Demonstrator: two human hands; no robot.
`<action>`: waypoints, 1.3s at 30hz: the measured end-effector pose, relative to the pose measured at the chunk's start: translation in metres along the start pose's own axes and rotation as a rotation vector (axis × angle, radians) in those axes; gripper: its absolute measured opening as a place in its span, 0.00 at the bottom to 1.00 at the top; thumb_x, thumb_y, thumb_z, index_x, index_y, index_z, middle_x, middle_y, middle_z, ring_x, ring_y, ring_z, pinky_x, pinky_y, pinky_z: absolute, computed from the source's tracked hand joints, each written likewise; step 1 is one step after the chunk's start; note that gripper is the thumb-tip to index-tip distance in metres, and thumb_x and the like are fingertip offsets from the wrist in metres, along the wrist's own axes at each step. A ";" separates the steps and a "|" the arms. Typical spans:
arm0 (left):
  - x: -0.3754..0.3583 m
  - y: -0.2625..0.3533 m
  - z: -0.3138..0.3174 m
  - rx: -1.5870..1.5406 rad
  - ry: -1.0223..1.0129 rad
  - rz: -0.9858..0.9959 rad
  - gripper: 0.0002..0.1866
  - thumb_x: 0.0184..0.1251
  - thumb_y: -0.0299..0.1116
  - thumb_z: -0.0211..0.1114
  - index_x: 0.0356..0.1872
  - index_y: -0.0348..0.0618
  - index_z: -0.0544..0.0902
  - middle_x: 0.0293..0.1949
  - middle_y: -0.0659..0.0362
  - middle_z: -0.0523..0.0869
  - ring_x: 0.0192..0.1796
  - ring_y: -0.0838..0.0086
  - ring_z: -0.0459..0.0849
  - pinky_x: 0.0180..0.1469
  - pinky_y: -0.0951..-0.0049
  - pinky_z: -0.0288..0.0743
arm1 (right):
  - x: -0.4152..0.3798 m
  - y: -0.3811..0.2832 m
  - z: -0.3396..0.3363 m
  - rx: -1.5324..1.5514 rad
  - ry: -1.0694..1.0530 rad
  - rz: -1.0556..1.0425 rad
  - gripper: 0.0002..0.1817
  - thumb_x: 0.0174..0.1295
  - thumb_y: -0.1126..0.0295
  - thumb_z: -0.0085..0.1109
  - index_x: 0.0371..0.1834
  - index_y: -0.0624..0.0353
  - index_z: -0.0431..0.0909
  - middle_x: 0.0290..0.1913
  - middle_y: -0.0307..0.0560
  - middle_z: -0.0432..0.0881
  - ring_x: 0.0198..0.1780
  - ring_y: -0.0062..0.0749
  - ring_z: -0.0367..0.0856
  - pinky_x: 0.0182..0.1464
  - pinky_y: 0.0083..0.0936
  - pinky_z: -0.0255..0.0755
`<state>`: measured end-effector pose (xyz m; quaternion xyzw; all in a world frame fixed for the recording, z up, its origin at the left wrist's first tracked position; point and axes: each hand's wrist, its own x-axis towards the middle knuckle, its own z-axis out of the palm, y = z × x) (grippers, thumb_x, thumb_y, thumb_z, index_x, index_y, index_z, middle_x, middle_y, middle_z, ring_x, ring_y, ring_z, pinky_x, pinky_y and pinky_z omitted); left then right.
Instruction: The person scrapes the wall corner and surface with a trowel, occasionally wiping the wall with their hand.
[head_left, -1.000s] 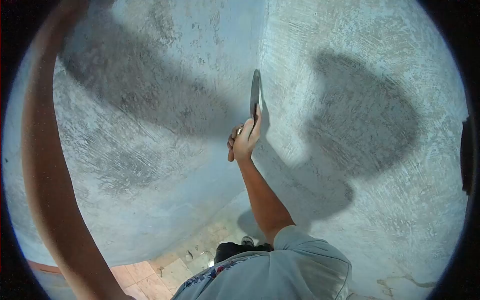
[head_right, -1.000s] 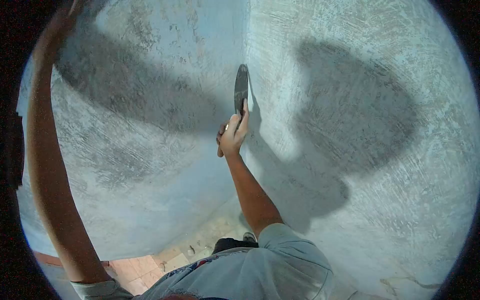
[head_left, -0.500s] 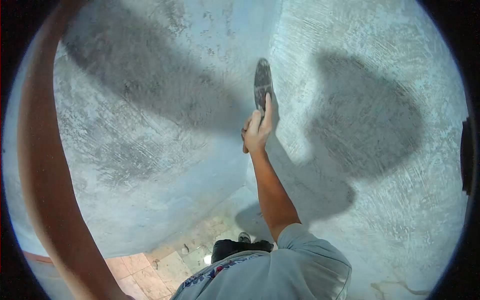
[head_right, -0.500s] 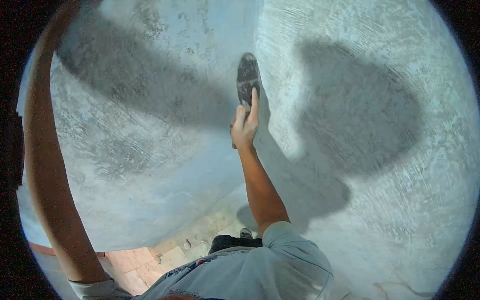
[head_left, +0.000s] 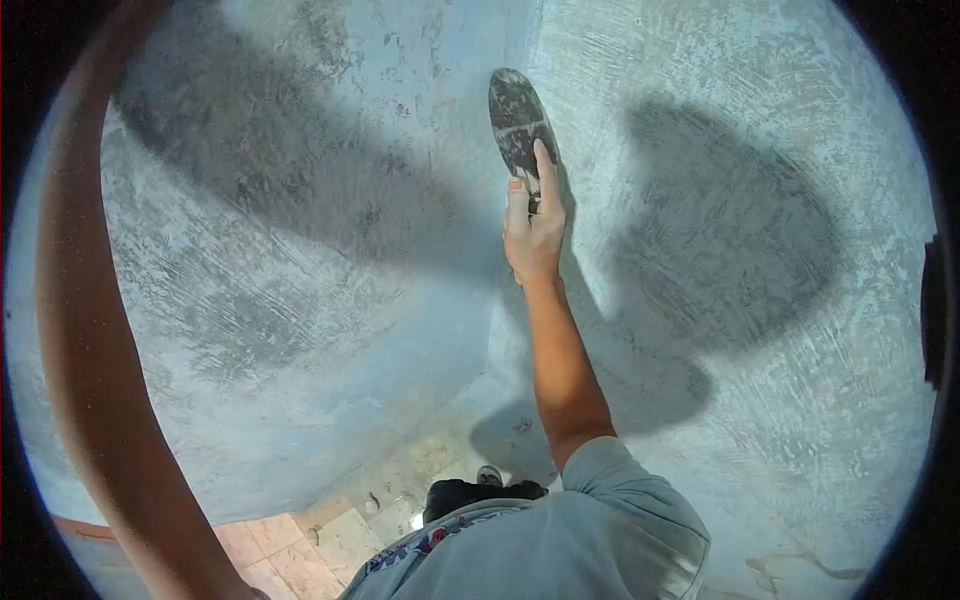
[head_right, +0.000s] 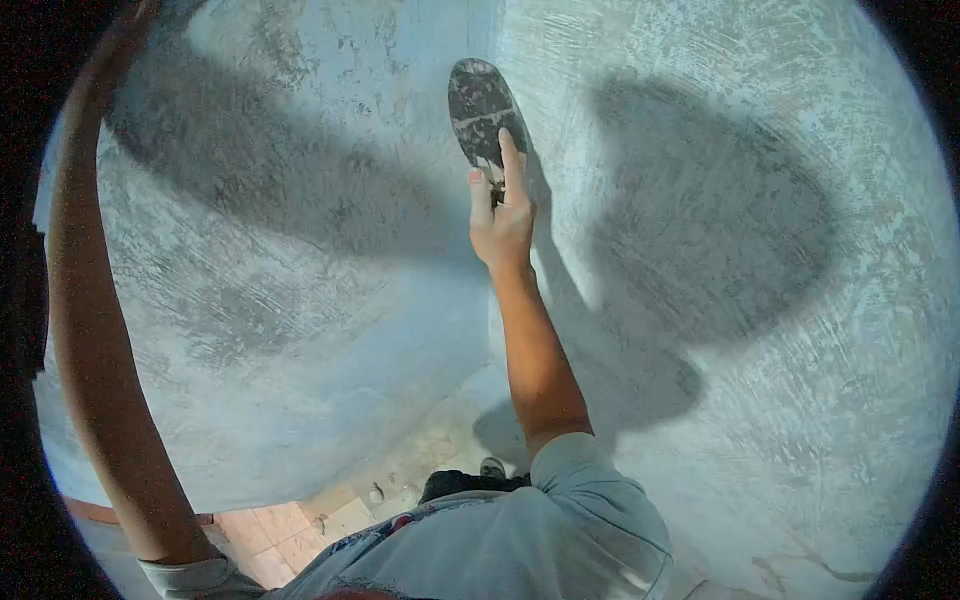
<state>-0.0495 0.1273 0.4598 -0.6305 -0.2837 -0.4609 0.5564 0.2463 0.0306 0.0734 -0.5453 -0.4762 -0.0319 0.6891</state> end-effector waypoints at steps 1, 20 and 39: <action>0.002 -0.003 0.001 -0.004 -0.001 0.008 0.38 0.74 0.56 0.64 0.81 0.53 0.73 0.84 0.43 0.66 0.85 0.45 0.63 0.85 0.38 0.57 | 0.003 -0.004 -0.001 0.039 -0.016 0.036 0.35 0.79 0.64 0.61 0.87 0.58 0.64 0.67 0.71 0.85 0.66 0.52 0.88 0.65 0.38 0.79; 0.003 -0.022 0.005 0.024 -0.032 0.065 0.42 0.76 0.66 0.58 0.84 0.54 0.70 0.85 0.38 0.63 0.88 0.43 0.56 0.87 0.34 0.50 | -0.060 0.016 0.000 -0.067 -0.087 -0.011 0.37 0.79 0.62 0.63 0.88 0.56 0.63 0.49 0.59 0.91 0.49 0.40 0.92 0.55 0.39 0.83; 0.003 -0.020 0.003 0.033 -0.040 0.070 0.40 0.80 0.65 0.53 0.84 0.53 0.69 0.86 0.41 0.61 0.88 0.45 0.57 0.87 0.35 0.51 | -0.084 0.008 0.043 0.164 -0.063 0.081 0.34 0.83 0.65 0.49 0.89 0.62 0.57 0.38 0.42 0.71 0.35 0.24 0.65 0.37 0.27 0.63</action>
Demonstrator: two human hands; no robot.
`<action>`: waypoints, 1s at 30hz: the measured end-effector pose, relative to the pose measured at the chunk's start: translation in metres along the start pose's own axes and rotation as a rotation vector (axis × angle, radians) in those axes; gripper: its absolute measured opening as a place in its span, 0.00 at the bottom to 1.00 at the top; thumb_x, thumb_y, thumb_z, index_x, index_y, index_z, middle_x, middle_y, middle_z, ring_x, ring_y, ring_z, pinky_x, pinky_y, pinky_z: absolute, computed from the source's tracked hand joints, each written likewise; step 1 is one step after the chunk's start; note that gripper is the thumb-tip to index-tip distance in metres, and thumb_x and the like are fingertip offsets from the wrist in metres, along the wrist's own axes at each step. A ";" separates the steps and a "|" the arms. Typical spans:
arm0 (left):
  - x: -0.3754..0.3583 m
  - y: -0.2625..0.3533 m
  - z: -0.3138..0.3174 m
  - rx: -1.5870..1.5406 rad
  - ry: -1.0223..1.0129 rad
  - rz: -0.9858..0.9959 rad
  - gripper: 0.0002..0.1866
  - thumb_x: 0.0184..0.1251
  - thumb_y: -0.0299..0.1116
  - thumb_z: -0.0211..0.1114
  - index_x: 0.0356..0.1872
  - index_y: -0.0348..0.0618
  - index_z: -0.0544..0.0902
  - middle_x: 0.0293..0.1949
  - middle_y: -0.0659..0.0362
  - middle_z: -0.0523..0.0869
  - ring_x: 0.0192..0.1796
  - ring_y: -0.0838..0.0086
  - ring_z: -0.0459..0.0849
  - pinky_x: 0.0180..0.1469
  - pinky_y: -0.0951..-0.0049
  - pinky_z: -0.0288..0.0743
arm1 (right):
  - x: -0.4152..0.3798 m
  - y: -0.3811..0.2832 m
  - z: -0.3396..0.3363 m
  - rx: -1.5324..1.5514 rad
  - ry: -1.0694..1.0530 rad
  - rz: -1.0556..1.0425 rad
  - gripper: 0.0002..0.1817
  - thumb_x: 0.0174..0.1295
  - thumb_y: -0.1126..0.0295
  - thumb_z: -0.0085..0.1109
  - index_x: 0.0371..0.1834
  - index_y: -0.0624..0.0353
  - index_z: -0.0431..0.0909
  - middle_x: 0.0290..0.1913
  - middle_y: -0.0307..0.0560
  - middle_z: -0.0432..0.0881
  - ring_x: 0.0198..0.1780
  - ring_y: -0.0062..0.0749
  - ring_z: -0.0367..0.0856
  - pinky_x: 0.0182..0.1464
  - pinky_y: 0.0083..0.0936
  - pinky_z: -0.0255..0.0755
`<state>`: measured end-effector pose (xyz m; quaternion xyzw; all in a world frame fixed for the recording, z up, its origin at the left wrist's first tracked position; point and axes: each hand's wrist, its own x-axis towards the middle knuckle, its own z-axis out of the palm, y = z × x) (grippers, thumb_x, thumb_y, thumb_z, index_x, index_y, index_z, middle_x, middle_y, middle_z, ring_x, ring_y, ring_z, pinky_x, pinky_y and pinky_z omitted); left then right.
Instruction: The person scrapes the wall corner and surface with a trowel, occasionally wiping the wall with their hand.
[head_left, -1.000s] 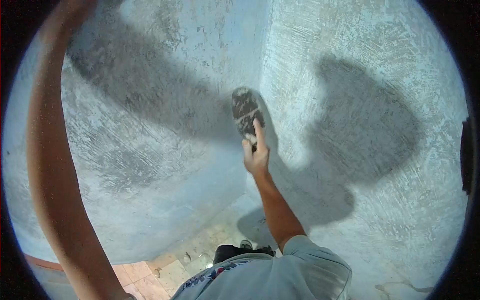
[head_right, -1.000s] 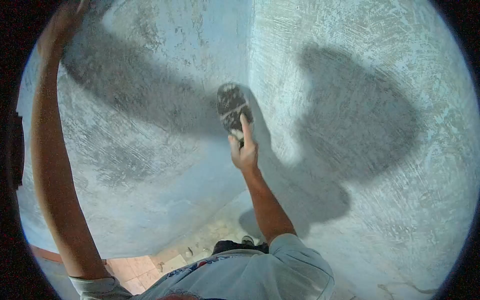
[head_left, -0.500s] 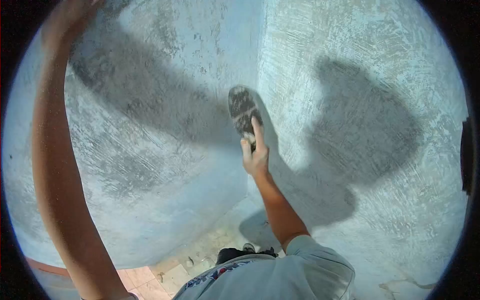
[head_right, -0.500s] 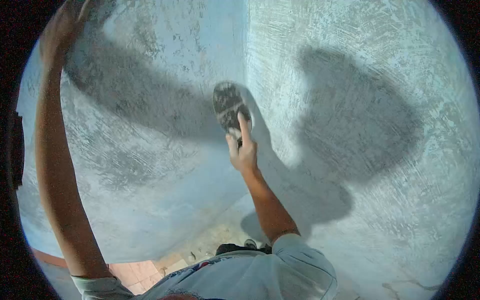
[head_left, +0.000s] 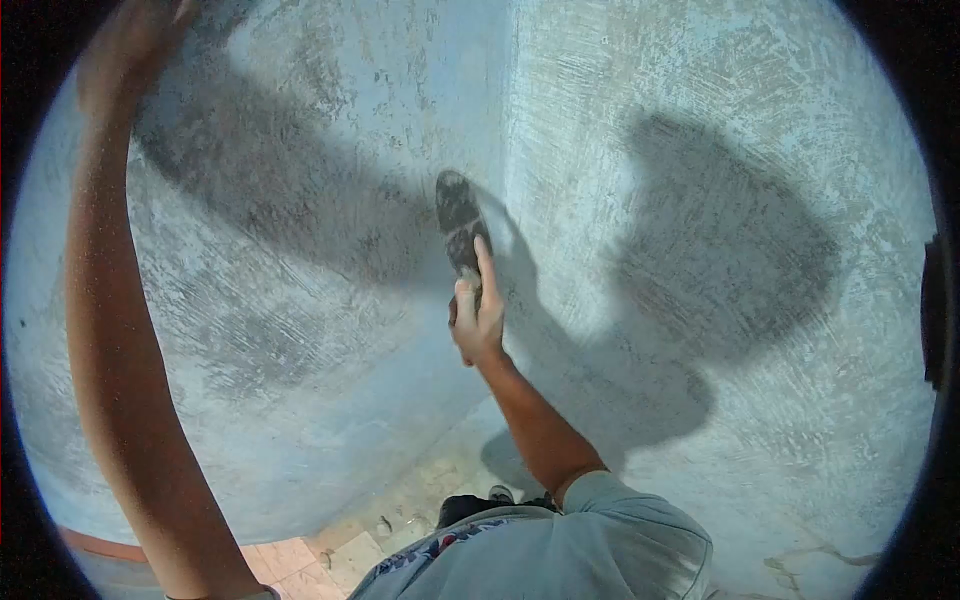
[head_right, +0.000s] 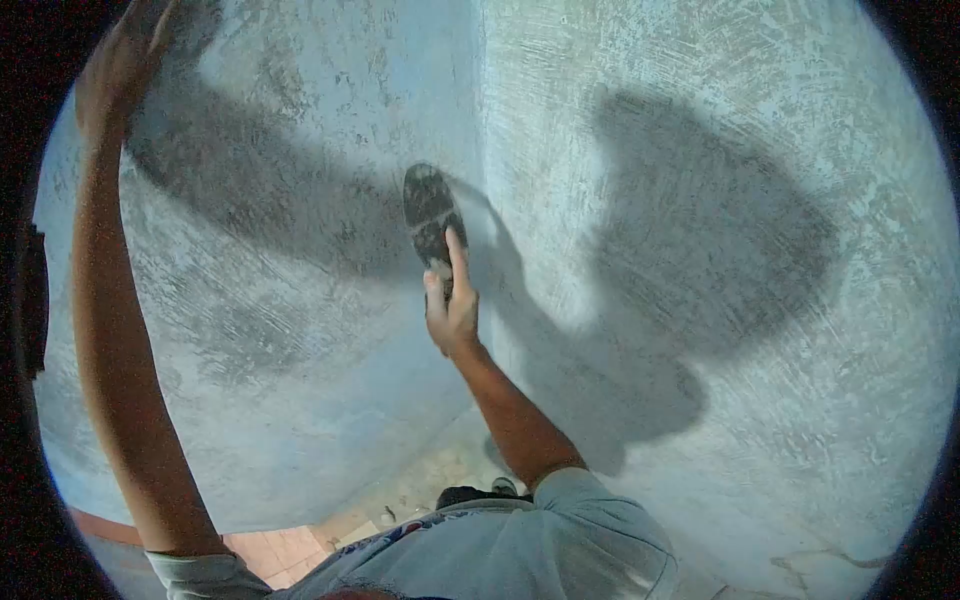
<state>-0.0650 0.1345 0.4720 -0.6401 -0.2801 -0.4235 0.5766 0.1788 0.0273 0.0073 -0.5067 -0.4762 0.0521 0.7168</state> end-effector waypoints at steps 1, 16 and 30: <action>0.002 -0.001 -0.001 0.004 -0.004 -0.006 0.40 0.80 0.65 0.53 0.84 0.53 0.69 0.87 0.41 0.61 0.88 0.45 0.57 0.87 0.35 0.51 | 0.017 -0.013 0.000 0.021 0.022 -0.018 0.34 0.84 0.64 0.48 0.90 0.59 0.58 0.30 0.37 0.71 0.27 0.19 0.65 0.30 0.23 0.63; -0.016 -0.042 0.058 0.245 -0.152 -0.126 0.47 0.74 0.80 0.46 0.79 0.55 0.77 0.76 0.47 0.78 0.77 0.49 0.76 0.77 0.45 0.69 | 0.026 -0.089 0.025 0.515 -0.020 0.207 0.38 0.87 0.52 0.46 0.91 0.58 0.50 0.27 0.36 0.77 0.17 0.16 0.68 0.18 0.22 0.63; -0.021 -0.065 0.082 0.337 -0.216 -0.168 0.48 0.74 0.83 0.44 0.76 0.56 0.80 0.72 0.51 0.85 0.73 0.50 0.83 0.73 0.48 0.76 | 0.028 -0.087 0.041 0.641 0.029 0.255 0.39 0.86 0.40 0.42 0.92 0.44 0.50 0.20 0.32 0.69 0.15 0.17 0.67 0.13 0.23 0.61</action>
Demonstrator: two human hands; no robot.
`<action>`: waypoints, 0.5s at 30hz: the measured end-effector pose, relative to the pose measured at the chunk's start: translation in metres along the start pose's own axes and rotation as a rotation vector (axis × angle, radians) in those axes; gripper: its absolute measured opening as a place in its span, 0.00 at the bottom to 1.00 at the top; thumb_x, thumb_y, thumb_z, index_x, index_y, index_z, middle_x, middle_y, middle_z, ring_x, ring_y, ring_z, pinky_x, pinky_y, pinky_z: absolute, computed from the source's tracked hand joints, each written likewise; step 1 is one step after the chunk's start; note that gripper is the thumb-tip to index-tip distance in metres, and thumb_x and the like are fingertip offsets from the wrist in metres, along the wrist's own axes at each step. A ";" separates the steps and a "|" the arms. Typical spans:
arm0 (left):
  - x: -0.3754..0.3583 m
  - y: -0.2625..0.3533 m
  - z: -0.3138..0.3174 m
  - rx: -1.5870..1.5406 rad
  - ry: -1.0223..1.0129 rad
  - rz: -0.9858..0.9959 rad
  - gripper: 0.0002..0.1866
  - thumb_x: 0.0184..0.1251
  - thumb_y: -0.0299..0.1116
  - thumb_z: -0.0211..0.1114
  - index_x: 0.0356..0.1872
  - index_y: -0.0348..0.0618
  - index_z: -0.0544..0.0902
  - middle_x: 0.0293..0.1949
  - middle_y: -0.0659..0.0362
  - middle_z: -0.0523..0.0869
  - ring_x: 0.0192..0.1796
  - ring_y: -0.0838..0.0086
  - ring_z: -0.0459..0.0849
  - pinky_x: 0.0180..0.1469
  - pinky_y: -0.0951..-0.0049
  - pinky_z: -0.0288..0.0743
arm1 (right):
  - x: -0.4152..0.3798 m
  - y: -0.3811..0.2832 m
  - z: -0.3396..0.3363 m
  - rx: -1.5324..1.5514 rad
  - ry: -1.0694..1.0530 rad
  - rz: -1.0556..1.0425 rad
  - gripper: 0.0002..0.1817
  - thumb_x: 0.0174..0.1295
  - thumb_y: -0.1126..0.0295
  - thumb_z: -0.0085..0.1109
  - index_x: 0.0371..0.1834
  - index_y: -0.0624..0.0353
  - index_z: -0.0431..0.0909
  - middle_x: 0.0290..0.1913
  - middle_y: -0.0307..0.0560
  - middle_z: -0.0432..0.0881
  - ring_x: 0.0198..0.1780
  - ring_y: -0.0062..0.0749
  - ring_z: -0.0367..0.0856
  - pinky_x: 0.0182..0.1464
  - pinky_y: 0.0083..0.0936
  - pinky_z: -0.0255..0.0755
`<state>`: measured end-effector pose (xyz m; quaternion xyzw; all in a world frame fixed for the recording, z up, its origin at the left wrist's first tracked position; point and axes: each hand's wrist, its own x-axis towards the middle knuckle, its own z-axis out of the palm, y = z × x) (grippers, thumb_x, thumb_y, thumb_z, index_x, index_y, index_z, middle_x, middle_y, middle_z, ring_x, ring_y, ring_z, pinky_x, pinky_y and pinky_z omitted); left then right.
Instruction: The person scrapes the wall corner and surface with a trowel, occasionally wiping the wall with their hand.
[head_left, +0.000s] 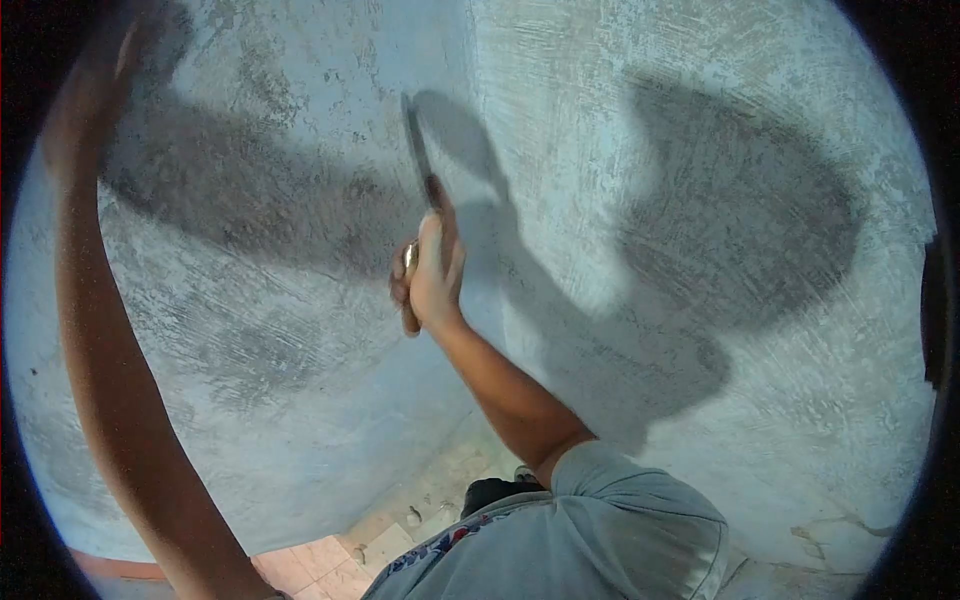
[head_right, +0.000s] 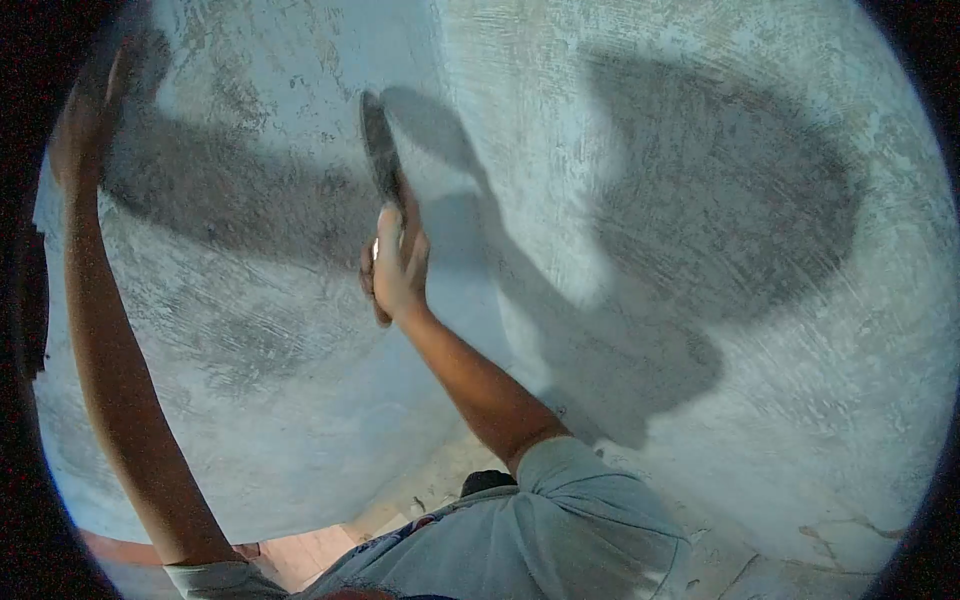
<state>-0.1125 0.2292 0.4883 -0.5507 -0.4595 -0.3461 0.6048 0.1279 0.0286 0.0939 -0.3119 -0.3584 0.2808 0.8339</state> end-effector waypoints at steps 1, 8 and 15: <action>-0.001 0.000 -0.002 0.016 -0.003 -0.002 0.48 0.74 0.83 0.44 0.77 0.56 0.79 0.72 0.51 0.84 0.73 0.50 0.83 0.73 0.48 0.76 | 0.027 -0.011 -0.003 0.047 0.025 0.064 0.39 0.86 0.39 0.42 0.92 0.44 0.51 0.20 0.33 0.69 0.15 0.17 0.67 0.13 0.23 0.61; 0.002 0.006 -0.004 0.081 -0.042 -0.023 0.47 0.75 0.82 0.43 0.80 0.59 0.75 0.77 0.53 0.80 0.75 0.53 0.81 0.74 0.50 0.77 | 0.027 -0.033 0.011 0.087 0.012 0.063 0.39 0.86 0.42 0.45 0.91 0.49 0.51 0.23 0.35 0.71 0.17 0.19 0.69 0.15 0.24 0.64; 0.002 0.006 -0.020 0.054 -0.010 -0.044 0.51 0.72 0.84 0.44 0.81 0.55 0.76 0.77 0.51 0.79 0.78 0.52 0.79 0.77 0.50 0.74 | 0.029 -0.035 -0.003 0.124 0.099 0.162 0.39 0.83 0.32 0.41 0.76 0.56 0.66 0.19 0.38 0.71 0.13 0.21 0.65 0.14 0.28 0.61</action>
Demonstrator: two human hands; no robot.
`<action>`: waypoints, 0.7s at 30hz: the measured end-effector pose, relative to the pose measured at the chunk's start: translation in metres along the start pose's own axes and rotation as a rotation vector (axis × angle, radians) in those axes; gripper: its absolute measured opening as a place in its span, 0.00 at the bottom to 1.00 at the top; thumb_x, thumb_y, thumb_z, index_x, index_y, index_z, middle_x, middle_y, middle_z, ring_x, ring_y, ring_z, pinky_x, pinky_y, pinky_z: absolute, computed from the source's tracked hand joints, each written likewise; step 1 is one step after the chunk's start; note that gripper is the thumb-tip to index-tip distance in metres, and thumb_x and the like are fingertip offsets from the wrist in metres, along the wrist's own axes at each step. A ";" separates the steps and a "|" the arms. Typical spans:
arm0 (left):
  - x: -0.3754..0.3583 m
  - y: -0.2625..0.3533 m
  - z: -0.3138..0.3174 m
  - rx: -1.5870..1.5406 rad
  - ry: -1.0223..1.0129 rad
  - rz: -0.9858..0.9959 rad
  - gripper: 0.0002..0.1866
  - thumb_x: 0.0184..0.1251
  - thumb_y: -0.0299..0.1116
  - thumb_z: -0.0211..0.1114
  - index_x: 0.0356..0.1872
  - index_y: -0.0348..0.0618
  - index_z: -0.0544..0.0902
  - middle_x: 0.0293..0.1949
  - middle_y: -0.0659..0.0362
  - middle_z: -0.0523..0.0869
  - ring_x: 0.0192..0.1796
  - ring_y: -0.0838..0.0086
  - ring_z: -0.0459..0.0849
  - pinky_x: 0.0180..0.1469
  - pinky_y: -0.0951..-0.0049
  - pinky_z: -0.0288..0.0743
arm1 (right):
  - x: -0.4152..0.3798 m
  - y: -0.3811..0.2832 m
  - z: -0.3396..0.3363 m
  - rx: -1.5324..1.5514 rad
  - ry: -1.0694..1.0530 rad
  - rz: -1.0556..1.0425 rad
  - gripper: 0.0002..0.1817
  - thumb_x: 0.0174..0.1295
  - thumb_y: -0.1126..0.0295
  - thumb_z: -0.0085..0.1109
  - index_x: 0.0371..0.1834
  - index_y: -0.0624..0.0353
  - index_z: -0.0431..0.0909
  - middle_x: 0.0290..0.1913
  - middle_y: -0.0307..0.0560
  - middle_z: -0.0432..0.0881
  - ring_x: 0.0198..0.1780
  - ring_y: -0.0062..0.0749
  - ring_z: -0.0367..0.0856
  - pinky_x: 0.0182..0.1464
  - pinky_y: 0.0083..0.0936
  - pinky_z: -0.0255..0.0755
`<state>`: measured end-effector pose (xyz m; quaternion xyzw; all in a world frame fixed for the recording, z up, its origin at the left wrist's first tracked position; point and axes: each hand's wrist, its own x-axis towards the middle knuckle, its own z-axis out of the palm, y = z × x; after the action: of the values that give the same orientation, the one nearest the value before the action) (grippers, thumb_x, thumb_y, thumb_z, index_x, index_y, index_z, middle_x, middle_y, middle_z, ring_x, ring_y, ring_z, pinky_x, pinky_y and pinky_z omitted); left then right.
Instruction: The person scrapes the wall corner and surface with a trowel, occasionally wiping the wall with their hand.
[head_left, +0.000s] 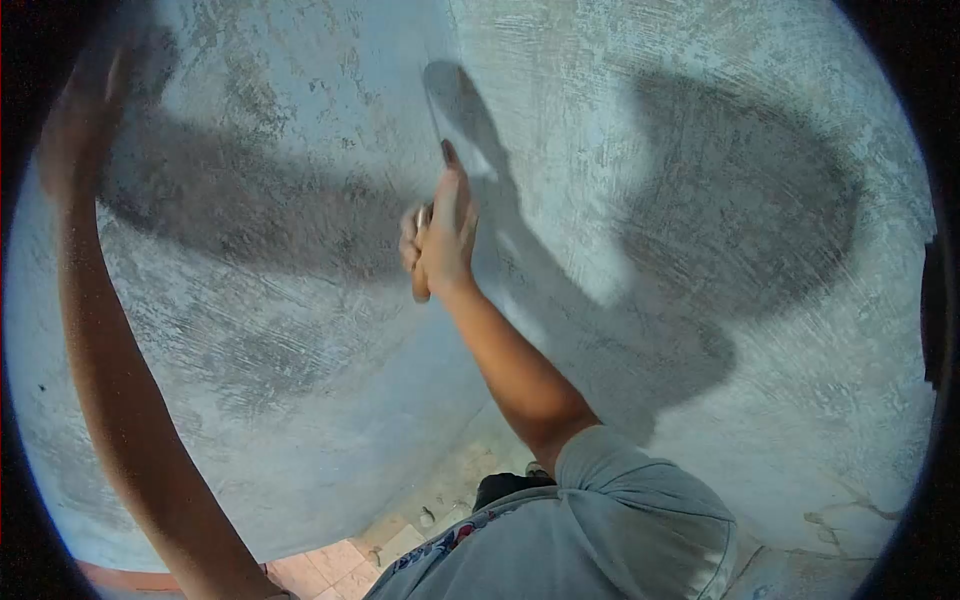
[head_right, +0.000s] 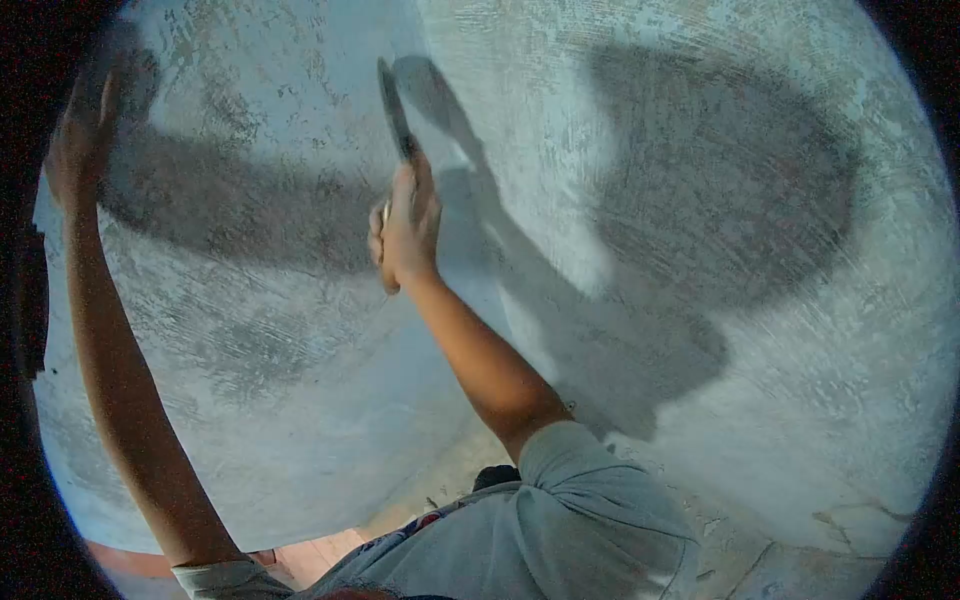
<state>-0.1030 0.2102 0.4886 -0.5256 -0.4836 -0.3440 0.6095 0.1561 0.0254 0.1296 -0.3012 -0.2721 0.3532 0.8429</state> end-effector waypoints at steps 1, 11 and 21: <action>0.000 -0.003 0.010 0.003 0.022 0.013 0.52 0.71 0.85 0.44 0.82 0.55 0.75 0.78 0.51 0.79 0.78 0.52 0.78 0.77 0.50 0.73 | 0.021 -0.006 -0.002 0.020 0.011 0.020 0.40 0.83 0.32 0.40 0.78 0.57 0.64 0.20 0.38 0.71 0.13 0.21 0.65 0.14 0.27 0.61; -0.002 -0.002 0.016 -0.001 0.031 -0.017 0.54 0.70 0.85 0.45 0.84 0.57 0.71 0.80 0.52 0.76 0.80 0.52 0.75 0.80 0.50 0.70 | -0.047 0.054 -0.021 -0.335 -0.106 -0.153 0.39 0.86 0.50 0.49 0.92 0.57 0.51 0.40 0.43 0.84 0.24 0.19 0.76 0.27 0.24 0.75; -0.005 0.008 -0.011 -0.001 0.003 0.003 0.42 0.81 0.76 0.40 0.85 0.65 0.69 0.79 0.57 0.79 0.75 0.55 0.81 0.75 0.51 0.77 | -0.010 0.015 -0.008 -0.162 -0.084 -0.132 0.40 0.86 0.46 0.47 0.92 0.54 0.49 0.23 0.34 0.71 0.18 0.18 0.67 0.18 0.22 0.62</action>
<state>-0.0951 0.2008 0.4815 -0.5262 -0.4817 -0.3443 0.6103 0.1486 0.0238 0.1111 -0.3346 -0.3538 0.2862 0.8252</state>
